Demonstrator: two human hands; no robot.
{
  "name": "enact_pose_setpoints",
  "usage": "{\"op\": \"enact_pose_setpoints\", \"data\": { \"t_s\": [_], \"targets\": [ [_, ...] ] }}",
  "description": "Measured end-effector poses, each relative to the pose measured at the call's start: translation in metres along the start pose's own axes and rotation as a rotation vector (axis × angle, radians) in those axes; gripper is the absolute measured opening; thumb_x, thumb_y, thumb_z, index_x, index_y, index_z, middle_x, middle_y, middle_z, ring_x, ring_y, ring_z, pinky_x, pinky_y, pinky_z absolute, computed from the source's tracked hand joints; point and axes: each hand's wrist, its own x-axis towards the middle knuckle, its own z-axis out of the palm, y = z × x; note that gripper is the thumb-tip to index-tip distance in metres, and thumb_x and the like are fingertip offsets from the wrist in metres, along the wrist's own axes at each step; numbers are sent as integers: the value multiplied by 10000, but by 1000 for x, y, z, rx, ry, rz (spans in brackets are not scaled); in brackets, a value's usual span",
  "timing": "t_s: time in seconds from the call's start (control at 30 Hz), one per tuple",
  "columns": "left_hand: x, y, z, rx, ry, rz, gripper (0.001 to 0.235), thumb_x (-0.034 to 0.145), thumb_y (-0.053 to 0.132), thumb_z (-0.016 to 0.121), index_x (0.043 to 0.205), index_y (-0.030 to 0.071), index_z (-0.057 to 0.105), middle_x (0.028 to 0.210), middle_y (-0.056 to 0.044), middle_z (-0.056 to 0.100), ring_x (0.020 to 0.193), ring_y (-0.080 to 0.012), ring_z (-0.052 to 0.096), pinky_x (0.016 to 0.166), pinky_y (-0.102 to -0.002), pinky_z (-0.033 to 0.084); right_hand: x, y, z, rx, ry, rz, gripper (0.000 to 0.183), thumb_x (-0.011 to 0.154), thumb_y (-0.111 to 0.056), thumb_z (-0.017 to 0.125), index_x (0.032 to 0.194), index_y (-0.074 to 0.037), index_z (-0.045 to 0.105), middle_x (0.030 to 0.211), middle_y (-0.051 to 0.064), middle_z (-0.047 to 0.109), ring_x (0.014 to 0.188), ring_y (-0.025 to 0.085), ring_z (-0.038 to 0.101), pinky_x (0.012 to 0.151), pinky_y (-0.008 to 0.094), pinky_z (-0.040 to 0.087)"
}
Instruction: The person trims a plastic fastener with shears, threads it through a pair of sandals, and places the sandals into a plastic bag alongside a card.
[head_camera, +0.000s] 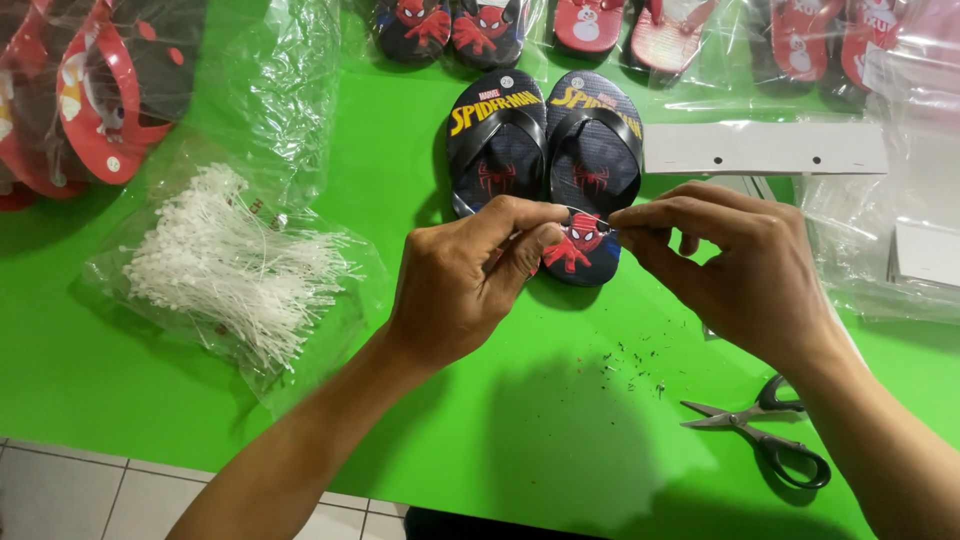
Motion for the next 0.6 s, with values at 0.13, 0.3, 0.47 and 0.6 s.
{"op": "enact_pose_setpoints", "data": {
  "t_s": [0.13,0.3,0.47,0.6],
  "targets": [
    [-1,-5,-1,6,85,-67,163,1065,205,587,1143,103,686,1052,8,786,863,-98,776,739,-247,587,3,17,11,-74,18,-42,120,968,-55,805,1077,-106,804,1010,50,773,680,153,633,623,301,545],
    [-2,-17,2,184,100,6,172,1076,249,569,1122,119,673,1035,-5,786,784,-184,762,672,-341,558,6,21,17,-179,49,-50,69,1022,-37,781,1051,-98,794,946,51,748,707,164,662,623,314,531],
    [0,-26,-1,264,139,-29,176,1076,289,565,1100,153,674,962,17,784,758,-184,752,625,-343,513,5,27,10,-172,92,25,86,1018,33,781,1008,-52,787,879,69,729,693,150,613,628,294,502],
    [1,-29,0,261,202,-38,181,1086,279,541,1093,149,666,922,18,776,752,-181,747,632,-341,516,-6,47,10,-346,137,41,126,1046,52,801,965,-36,761,862,74,712,735,149,622,633,292,501]
  ]
}}
